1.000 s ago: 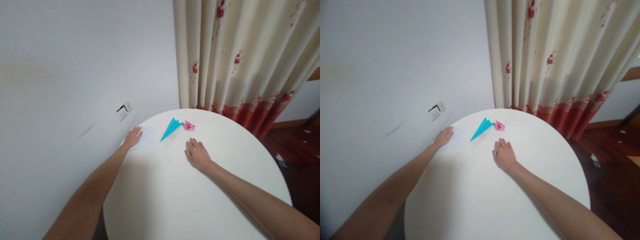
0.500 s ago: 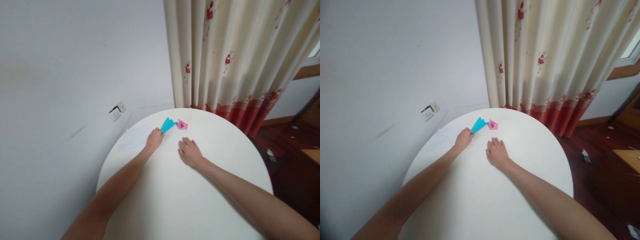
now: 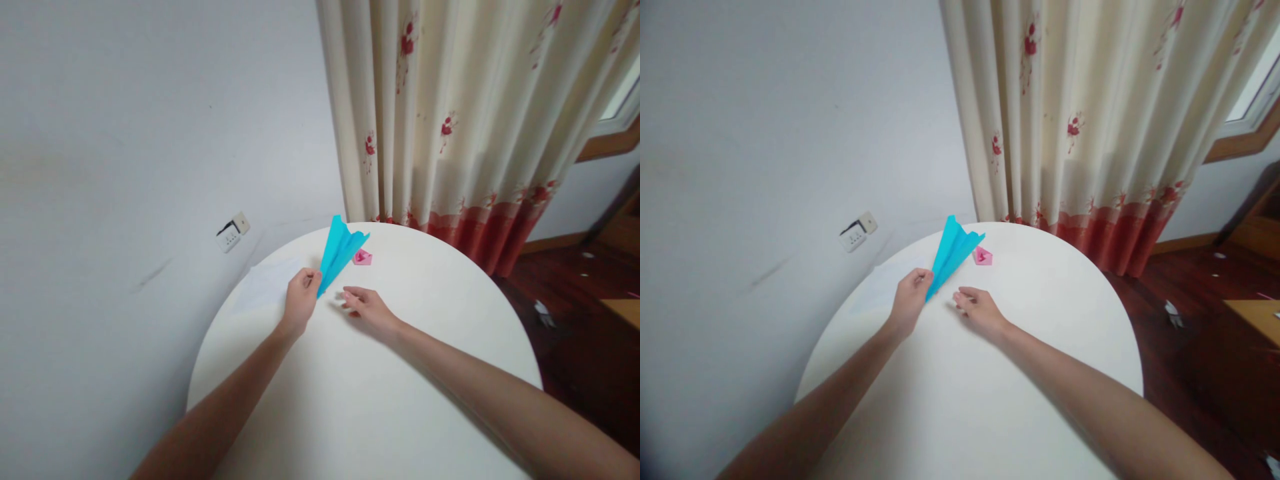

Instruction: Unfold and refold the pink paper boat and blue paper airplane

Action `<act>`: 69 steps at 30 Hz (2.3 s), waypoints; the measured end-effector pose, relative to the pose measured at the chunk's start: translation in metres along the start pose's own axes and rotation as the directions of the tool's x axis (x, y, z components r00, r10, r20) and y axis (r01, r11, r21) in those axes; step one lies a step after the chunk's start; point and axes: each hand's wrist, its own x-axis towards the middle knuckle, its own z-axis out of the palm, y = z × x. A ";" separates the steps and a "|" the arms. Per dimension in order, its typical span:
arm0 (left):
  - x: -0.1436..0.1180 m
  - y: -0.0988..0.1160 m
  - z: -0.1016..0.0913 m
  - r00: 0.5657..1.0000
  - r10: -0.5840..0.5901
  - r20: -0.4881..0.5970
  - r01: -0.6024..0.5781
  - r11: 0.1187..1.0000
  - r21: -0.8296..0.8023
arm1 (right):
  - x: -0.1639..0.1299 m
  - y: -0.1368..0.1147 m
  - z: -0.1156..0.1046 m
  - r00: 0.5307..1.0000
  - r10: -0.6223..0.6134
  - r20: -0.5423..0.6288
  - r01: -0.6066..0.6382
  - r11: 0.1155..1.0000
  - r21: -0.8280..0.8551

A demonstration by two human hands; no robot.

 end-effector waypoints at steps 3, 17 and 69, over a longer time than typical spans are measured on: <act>-0.034 0.003 0.010 0.992 -0.081 0.099 0.096 0.982 -0.165 | -0.009 -0.009 0.007 1.000 0.030 -0.001 -0.029 0.971 0.237; -0.045 -0.025 0.023 0.956 -0.215 0.201 0.278 0.881 -0.383 | -0.011 -0.002 0.015 0.974 0.167 -0.152 -0.075 0.873 0.483; -0.040 -0.043 0.018 0.958 -0.154 0.242 0.256 0.839 -0.481 | -0.008 0.000 0.004 0.982 0.087 -0.170 -0.028 0.946 0.324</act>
